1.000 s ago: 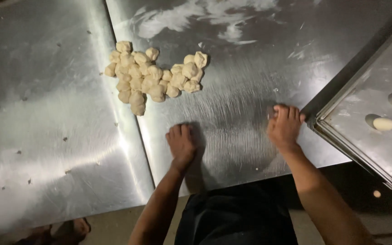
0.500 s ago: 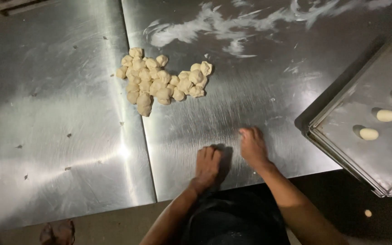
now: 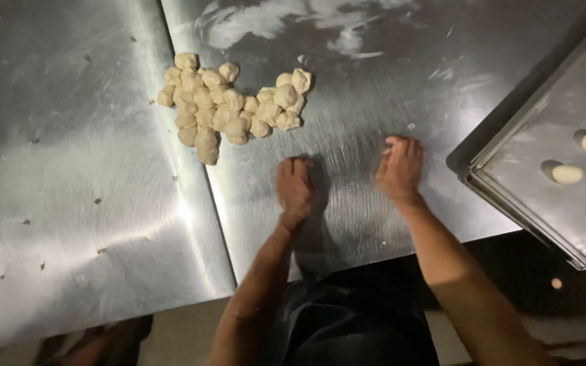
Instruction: Rolling pieces of dough into balls and placing them on a baking tray, then cutting and stretching a large slab of dough.
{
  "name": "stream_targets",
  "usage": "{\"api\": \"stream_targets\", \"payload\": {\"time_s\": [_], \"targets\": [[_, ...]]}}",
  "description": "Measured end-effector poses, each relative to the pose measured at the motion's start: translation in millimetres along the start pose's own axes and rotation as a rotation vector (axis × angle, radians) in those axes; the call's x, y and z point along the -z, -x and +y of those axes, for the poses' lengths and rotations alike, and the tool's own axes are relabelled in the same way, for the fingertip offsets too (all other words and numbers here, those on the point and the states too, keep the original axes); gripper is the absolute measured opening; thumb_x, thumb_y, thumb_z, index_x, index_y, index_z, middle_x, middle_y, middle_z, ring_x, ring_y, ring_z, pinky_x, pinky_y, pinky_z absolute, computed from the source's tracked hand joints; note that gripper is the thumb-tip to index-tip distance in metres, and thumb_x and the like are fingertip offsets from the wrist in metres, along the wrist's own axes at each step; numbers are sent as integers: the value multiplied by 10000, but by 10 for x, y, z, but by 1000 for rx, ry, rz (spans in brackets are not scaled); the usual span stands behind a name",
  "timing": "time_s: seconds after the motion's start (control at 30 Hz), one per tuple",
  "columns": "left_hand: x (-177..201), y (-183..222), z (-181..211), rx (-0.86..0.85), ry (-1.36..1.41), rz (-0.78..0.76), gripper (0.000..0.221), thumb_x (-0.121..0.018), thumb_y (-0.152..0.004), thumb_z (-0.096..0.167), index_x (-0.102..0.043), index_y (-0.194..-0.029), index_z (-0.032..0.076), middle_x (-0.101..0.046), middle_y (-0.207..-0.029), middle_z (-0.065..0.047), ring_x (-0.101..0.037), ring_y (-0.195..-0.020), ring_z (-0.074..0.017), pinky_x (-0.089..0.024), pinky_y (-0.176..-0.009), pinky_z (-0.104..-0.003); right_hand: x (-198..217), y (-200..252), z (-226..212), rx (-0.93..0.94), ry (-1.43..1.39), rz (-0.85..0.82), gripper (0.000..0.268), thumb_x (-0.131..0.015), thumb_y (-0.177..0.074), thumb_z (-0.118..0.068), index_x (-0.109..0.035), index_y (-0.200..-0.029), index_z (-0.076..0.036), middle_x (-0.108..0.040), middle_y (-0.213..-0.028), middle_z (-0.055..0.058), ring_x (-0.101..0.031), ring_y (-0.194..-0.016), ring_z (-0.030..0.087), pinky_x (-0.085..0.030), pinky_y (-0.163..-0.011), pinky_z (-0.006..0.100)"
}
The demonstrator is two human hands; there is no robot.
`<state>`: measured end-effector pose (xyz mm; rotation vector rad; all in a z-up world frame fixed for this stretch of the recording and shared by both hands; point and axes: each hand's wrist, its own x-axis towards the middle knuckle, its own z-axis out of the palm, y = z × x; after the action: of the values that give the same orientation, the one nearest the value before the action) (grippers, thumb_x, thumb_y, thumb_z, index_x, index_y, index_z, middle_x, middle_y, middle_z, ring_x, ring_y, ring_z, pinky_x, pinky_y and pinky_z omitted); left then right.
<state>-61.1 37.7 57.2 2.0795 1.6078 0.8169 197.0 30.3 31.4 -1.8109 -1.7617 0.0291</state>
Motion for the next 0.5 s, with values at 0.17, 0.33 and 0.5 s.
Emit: {"api": "stream_targets", "payload": {"time_s": [0.17, 0.33, 0.5], "targets": [[-326, 575, -69, -117, 58, -31, 505, -771, -688, 116, -634, -1173, 109, -552, -1110, -160, -525, -1066, -395, -446, -899, -499, -7, 368, -170, 31, -125, -95, 298, -560, -943, 3, -535, -1239, -25, -573, -1121, 209, -550, -1078, 409, -418, -984, 532], [-188, 1137, -869, -254, -22, -178, 423, -725, -761, 167, -641, -1165, 70, -557, -1127, -186, -518, -1078, -410, -437, -938, -517, 296, 838, 117, 162, -154, -182, 309, -586, -902, -24, -538, -1207, -38, -587, -1129, 199, -562, -1065, 413, -419, -971, 554], [271, 464, -601, -167, -172, -41, 361, -647, -841, 141, -656, -1193, 63, -577, -1275, -175, -517, -1165, -398, -413, -990, -549, 321, 515, 273, -65, 63, -30, 344, -633, -912, 68, -548, -1220, -59, -590, -1142, 187, -554, -1097, 414, -413, -996, 539]]}}
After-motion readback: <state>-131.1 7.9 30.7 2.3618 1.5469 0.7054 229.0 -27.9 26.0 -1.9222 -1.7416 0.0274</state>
